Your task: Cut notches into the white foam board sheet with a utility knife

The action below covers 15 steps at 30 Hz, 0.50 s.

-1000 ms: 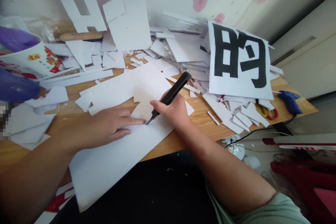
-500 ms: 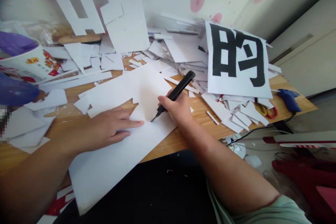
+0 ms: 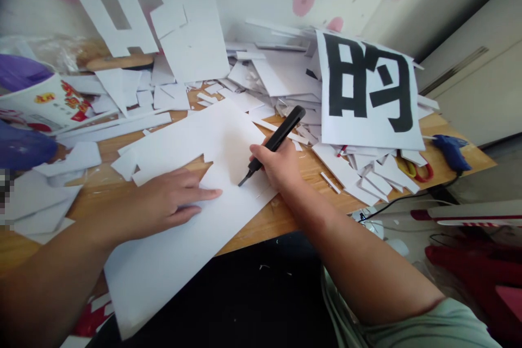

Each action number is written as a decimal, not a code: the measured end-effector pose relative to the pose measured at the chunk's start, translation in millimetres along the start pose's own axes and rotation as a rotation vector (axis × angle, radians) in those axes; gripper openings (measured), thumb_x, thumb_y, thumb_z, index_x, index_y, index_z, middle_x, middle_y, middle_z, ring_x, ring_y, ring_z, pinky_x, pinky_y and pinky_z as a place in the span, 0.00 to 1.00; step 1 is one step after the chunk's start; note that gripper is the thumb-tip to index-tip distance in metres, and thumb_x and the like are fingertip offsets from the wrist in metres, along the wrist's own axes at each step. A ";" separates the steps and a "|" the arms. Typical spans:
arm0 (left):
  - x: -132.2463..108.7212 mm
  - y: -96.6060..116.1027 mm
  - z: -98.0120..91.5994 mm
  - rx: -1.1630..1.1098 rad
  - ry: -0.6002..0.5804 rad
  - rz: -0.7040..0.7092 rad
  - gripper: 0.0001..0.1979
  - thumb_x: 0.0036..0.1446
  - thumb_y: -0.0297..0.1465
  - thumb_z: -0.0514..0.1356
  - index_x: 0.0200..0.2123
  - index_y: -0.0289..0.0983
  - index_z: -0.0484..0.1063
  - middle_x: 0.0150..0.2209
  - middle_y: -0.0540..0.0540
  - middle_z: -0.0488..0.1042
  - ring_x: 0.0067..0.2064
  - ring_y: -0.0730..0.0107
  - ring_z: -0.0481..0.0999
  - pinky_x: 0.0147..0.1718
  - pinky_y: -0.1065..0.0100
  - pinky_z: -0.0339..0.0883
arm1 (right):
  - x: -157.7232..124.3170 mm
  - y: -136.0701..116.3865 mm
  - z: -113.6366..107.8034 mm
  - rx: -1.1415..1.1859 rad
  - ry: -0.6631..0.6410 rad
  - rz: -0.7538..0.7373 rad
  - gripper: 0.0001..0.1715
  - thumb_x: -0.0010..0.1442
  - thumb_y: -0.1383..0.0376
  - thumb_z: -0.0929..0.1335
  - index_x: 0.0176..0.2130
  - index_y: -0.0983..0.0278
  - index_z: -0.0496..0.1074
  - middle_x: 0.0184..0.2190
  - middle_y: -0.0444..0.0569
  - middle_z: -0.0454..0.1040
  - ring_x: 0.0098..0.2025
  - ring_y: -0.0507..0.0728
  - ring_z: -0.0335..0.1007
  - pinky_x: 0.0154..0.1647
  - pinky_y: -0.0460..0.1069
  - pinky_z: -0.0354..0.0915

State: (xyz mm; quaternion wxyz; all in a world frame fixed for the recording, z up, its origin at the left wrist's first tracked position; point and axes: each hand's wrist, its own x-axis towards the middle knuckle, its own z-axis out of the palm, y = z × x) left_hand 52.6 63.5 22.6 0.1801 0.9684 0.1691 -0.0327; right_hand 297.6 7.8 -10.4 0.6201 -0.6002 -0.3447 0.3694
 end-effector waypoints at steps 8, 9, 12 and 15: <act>-0.5 -0.5 -2.2 0.003 -0.011 0.008 0.21 0.63 0.30 0.56 0.59 0.47 0.72 0.42 0.42 0.74 0.47 0.55 0.72 0.46 0.57 0.66 | 4.9 -3.5 -4.6 -0.128 -0.046 -0.049 0.12 0.50 0.59 0.72 0.29 0.61 0.67 0.21 0.44 0.73 0.21 0.52 0.66 0.21 0.48 0.62; -0.3 0.1 -2.0 0.012 -0.013 0.006 0.21 0.63 0.30 0.56 0.59 0.47 0.72 0.42 0.42 0.74 0.47 0.55 0.72 0.46 0.56 0.66 | 5.5 -6.3 -5.0 -0.176 -0.072 -0.065 0.13 0.50 0.58 0.73 0.28 0.61 0.67 0.21 0.44 0.73 0.21 0.53 0.66 0.21 0.48 0.62; 1.1 4.1 -1.2 0.058 -0.013 -0.011 0.24 0.61 0.33 0.58 0.61 0.50 0.69 0.42 0.42 0.72 0.47 0.52 0.71 0.45 0.54 0.67 | 6.4 -13.2 -5.6 -0.315 -0.140 -0.124 0.16 0.46 0.58 0.76 0.27 0.62 0.68 0.22 0.44 0.73 0.24 0.53 0.67 0.25 0.49 0.63; 2.7 8.6 -0.4 0.091 -0.006 -0.019 0.26 0.59 0.35 0.61 0.62 0.52 0.68 0.39 0.42 0.70 0.47 0.50 0.71 0.45 0.51 0.67 | 6.3 -13.8 -6.4 -0.334 -0.161 -0.156 0.17 0.44 0.59 0.77 0.26 0.61 0.68 0.22 0.43 0.72 0.25 0.54 0.68 0.27 0.49 0.64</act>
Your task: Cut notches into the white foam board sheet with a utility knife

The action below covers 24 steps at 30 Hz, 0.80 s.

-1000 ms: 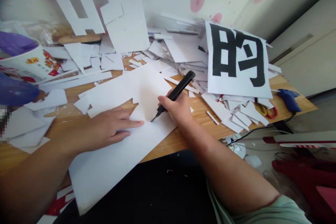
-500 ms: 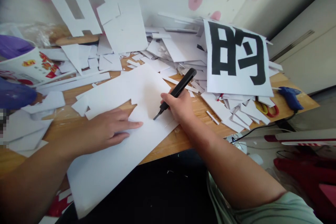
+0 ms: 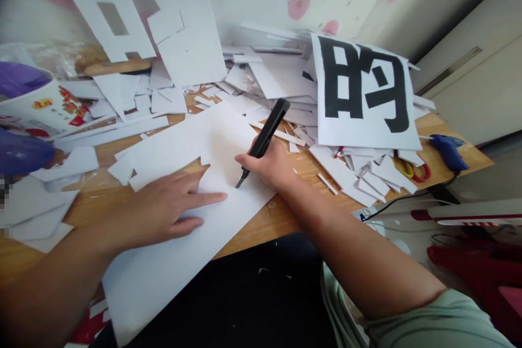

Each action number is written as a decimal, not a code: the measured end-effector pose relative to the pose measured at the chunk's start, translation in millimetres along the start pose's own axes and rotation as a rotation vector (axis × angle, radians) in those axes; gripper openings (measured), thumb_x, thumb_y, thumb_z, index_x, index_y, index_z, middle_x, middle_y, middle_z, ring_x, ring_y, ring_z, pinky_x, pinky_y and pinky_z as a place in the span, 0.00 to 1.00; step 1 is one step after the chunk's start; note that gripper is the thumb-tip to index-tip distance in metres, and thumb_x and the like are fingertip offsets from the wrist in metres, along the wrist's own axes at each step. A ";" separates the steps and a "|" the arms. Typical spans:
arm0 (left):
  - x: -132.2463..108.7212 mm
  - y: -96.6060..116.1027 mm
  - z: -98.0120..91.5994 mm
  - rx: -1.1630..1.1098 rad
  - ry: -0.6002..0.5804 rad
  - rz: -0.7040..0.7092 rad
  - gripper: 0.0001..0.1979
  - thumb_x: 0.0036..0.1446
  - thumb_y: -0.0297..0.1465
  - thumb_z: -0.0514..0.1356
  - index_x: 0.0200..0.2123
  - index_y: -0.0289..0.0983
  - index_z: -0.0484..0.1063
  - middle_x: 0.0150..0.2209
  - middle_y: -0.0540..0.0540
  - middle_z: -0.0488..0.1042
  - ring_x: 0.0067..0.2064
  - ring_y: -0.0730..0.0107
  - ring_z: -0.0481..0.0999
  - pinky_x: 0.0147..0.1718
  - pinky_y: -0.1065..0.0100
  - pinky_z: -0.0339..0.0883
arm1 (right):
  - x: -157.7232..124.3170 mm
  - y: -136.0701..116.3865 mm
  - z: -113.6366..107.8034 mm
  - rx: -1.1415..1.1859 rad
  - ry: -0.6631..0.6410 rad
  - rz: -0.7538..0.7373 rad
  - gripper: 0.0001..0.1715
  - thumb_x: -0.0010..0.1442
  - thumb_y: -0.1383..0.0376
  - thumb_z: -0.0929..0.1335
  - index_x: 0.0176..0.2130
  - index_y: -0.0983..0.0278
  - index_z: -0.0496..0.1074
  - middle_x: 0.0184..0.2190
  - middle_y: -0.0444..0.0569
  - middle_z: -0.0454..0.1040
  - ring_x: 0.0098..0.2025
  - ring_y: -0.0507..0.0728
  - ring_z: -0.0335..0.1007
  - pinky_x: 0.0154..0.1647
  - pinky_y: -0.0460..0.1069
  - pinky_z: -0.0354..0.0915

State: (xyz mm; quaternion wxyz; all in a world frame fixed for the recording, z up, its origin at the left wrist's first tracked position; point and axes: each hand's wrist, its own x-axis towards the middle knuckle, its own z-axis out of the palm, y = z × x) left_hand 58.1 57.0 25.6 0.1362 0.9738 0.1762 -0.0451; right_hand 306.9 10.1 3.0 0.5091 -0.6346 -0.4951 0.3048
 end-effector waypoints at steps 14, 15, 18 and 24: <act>1.3 0.3 -0.3 -0.014 -0.030 0.004 0.27 0.59 0.33 0.62 0.62 0.50 0.68 0.42 0.41 0.70 0.50 0.47 0.71 0.49 0.49 0.67 | 4.1 23.2 -1.4 0.212 0.087 0.054 0.17 0.49 0.57 0.76 0.27 0.61 0.67 0.21 0.43 0.71 0.21 0.52 0.65 0.20 0.47 0.62; 1.2 0.9 -0.6 -0.013 -0.027 0.002 0.27 0.58 0.33 0.62 0.61 0.50 0.69 0.42 0.41 0.70 0.51 0.47 0.71 0.49 0.49 0.67 | 4.4 22.3 -0.8 0.230 0.083 0.056 0.18 0.48 0.57 0.76 0.27 0.61 0.67 0.21 0.43 0.71 0.21 0.51 0.65 0.19 0.47 0.61; 1.0 3.4 -2.1 -0.003 -0.018 -0.009 0.26 0.58 0.32 0.62 0.61 0.50 0.69 0.41 0.41 0.71 0.53 0.45 0.69 0.50 0.48 0.66 | 6.4 17.9 0.3 0.347 0.126 0.074 0.20 0.47 0.55 0.76 0.28 0.61 0.64 0.19 0.41 0.69 0.17 0.49 0.60 0.16 0.46 0.56; 1.4 10.7 -10.9 0.004 -0.077 -0.038 0.26 0.59 0.31 0.61 0.61 0.49 0.69 0.38 0.42 0.72 0.47 0.49 0.72 0.45 0.52 0.67 | 4.4 4.3 -9.7 0.575 0.251 0.094 0.25 0.43 0.53 0.77 0.34 0.60 0.64 0.25 0.40 0.72 0.22 0.49 0.67 0.18 0.44 0.63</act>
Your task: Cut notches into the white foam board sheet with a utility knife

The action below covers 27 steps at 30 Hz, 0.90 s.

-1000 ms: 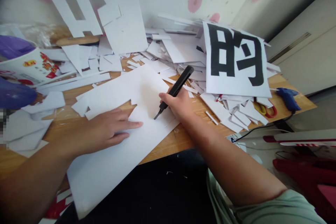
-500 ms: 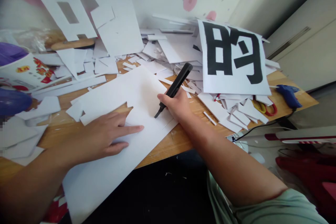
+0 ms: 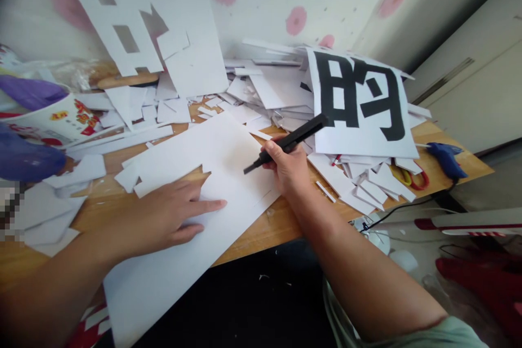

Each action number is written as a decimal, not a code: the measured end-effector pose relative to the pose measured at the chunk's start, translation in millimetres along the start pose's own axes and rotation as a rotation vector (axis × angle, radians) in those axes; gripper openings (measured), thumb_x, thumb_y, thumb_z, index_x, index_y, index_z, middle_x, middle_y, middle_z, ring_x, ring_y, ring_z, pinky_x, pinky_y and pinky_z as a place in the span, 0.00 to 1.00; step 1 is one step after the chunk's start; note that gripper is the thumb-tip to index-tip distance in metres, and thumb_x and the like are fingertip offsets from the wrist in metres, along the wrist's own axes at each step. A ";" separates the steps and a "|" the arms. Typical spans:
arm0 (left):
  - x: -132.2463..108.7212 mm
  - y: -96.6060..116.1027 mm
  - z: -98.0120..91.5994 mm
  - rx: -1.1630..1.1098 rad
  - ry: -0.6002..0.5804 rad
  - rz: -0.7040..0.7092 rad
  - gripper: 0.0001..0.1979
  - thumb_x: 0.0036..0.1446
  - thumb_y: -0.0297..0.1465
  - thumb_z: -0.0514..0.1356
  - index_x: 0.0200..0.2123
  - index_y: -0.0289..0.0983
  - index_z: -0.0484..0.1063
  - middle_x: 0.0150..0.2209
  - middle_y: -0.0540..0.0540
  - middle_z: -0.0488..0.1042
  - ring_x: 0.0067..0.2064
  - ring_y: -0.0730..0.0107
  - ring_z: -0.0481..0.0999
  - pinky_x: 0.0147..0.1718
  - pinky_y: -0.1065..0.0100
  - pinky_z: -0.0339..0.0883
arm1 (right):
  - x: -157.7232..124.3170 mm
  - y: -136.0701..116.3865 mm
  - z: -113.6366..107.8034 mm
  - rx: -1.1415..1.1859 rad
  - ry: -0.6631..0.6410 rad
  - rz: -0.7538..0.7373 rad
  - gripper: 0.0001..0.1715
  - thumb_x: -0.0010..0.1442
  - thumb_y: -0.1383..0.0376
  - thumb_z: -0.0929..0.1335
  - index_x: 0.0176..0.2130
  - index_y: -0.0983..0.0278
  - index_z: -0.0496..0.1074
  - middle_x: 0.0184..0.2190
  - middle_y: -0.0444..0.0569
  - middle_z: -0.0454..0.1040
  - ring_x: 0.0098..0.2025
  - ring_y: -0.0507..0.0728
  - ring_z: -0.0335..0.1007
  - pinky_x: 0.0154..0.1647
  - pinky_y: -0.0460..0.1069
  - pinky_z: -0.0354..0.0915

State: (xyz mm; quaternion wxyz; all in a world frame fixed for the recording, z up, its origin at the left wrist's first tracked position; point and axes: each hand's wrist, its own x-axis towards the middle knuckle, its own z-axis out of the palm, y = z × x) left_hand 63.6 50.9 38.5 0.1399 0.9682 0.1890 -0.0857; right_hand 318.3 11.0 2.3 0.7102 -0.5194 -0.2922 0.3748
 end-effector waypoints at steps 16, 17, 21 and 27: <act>22.5 9.7 2.8 0.097 0.030 -0.142 0.26 0.64 0.39 0.57 0.63 0.42 0.63 0.41 0.41 0.78 0.40 0.53 0.77 0.35 0.59 0.68 | -29.4 21.5 -11.5 -0.302 -0.055 -0.379 0.17 0.53 0.63 0.76 0.38 0.58 0.66 0.36 0.41 0.69 0.25 0.51 0.73 0.28 0.51 0.72; 24.3 9.9 4.6 0.112 0.034 -0.164 0.27 0.64 0.41 0.57 0.64 0.41 0.62 0.41 0.41 0.78 0.40 0.53 0.77 0.34 0.59 0.69 | -28.7 22.1 -12.2 -0.338 -0.067 -0.382 0.16 0.54 0.63 0.75 0.38 0.58 0.66 0.37 0.42 0.69 0.27 0.52 0.73 0.30 0.51 0.72; 30.3 10.7 7.7 0.148 0.038 -0.247 0.29 0.64 0.46 0.56 0.63 0.40 0.61 0.42 0.39 0.79 0.40 0.51 0.79 0.32 0.61 0.68 | -26.0 22.7 -11.7 -0.476 -0.114 -0.407 0.14 0.56 0.62 0.74 0.40 0.58 0.67 0.35 0.44 0.69 0.33 0.56 0.73 0.35 0.54 0.72; 36.1 7.8 5.6 0.072 0.025 -0.288 0.34 0.62 0.49 0.56 0.66 0.39 0.57 0.43 0.39 0.80 0.41 0.48 0.79 0.31 0.60 0.68 | -25.3 17.3 -6.5 -0.657 -0.223 -0.581 0.08 0.56 0.64 0.72 0.38 0.56 0.71 0.34 0.45 0.71 0.38 0.59 0.72 0.41 0.58 0.70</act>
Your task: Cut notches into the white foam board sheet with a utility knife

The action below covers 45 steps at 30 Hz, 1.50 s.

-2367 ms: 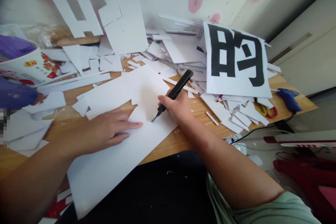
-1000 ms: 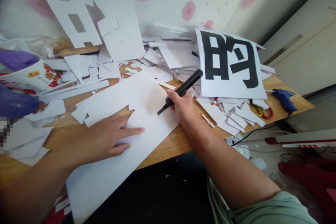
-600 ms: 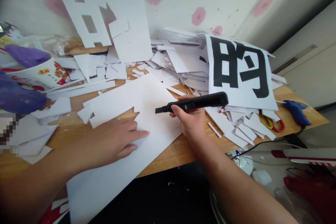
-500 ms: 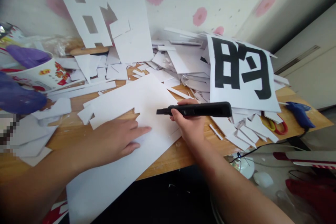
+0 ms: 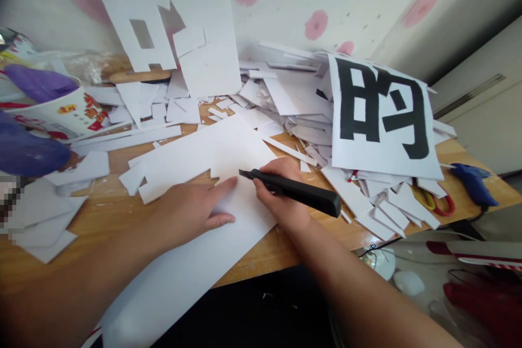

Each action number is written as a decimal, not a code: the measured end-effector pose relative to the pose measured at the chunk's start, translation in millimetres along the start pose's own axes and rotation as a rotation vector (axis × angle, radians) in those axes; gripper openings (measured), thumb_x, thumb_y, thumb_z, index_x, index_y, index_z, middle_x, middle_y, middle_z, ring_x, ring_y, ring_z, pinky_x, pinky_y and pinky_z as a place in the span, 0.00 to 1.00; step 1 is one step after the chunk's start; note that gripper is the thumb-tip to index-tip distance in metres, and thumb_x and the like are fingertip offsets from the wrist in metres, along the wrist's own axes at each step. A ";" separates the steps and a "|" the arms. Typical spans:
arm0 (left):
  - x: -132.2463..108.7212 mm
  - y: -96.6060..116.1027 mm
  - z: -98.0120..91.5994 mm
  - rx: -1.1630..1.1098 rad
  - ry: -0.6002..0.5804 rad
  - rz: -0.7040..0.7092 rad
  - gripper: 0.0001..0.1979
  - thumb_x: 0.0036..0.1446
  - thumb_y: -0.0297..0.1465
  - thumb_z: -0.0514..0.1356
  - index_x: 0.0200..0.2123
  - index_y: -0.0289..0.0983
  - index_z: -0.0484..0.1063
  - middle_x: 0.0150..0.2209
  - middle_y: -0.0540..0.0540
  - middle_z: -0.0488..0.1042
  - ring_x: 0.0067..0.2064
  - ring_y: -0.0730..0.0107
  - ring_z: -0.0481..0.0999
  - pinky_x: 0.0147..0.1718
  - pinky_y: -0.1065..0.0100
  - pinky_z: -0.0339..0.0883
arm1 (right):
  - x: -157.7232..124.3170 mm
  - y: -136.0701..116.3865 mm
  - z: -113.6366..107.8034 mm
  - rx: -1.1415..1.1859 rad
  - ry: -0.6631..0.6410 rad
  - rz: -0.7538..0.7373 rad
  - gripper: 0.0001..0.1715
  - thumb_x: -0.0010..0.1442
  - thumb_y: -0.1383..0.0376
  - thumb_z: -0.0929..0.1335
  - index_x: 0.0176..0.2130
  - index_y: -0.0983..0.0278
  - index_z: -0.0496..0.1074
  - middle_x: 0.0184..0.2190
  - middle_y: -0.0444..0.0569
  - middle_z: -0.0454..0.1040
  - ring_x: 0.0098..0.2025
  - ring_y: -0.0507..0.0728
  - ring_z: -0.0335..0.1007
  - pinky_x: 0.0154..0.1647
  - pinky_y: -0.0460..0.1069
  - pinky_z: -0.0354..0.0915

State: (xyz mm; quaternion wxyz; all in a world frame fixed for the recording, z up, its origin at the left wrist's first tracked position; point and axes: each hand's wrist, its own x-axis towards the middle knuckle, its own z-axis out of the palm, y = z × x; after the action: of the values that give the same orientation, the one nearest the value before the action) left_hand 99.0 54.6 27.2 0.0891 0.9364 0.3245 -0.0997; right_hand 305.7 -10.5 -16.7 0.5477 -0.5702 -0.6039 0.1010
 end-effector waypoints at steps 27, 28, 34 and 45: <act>6.0 0.9 3.9 -0.088 -0.019 -0.068 0.36 0.60 0.53 0.56 0.66 0.41 0.58 0.52 0.40 0.78 0.49 0.47 0.78 0.37 0.57 0.70 | -1.2 -9.0 1.2 -0.057 -0.051 -0.189 0.09 0.56 0.68 0.72 0.37 0.58 0.70 0.35 0.46 0.73 0.38 0.55 0.73 0.36 0.51 0.70; 6.3 1.3 3.6 -0.087 -0.027 -0.072 0.36 0.61 0.53 0.56 0.66 0.41 0.57 0.51 0.40 0.78 0.49 0.46 0.78 0.37 0.57 0.70 | -1.6 -8.0 0.9 -0.051 -0.056 -0.194 0.10 0.56 0.68 0.72 0.37 0.58 0.70 0.36 0.46 0.73 0.38 0.55 0.73 0.37 0.51 0.71; 7.6 4.3 1.7 -0.067 -0.061 -0.091 0.38 0.62 0.53 0.55 0.68 0.41 0.55 0.51 0.41 0.78 0.49 0.46 0.78 0.37 0.55 0.70 | -4.8 -5.2 -1.9 -0.059 -0.074 -0.218 0.11 0.54 0.69 0.72 0.37 0.58 0.70 0.36 0.46 0.73 0.37 0.54 0.73 0.36 0.51 0.71; 7.5 4.4 3.2 -0.062 -0.048 -0.098 0.38 0.61 0.55 0.56 0.68 0.42 0.56 0.52 0.40 0.78 0.50 0.46 0.78 0.37 0.57 0.69 | -10.3 -10.9 -7.4 -0.089 -0.076 -0.226 0.10 0.55 0.69 0.72 0.37 0.59 0.70 0.35 0.46 0.72 0.36 0.54 0.73 0.34 0.50 0.70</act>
State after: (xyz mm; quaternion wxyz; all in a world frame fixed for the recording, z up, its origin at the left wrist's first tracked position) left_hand 107.1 54.9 22.7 0.1207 0.9135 0.3707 -0.1166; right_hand 302.6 -26.0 -11.4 0.5065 -0.5181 -0.6884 0.0335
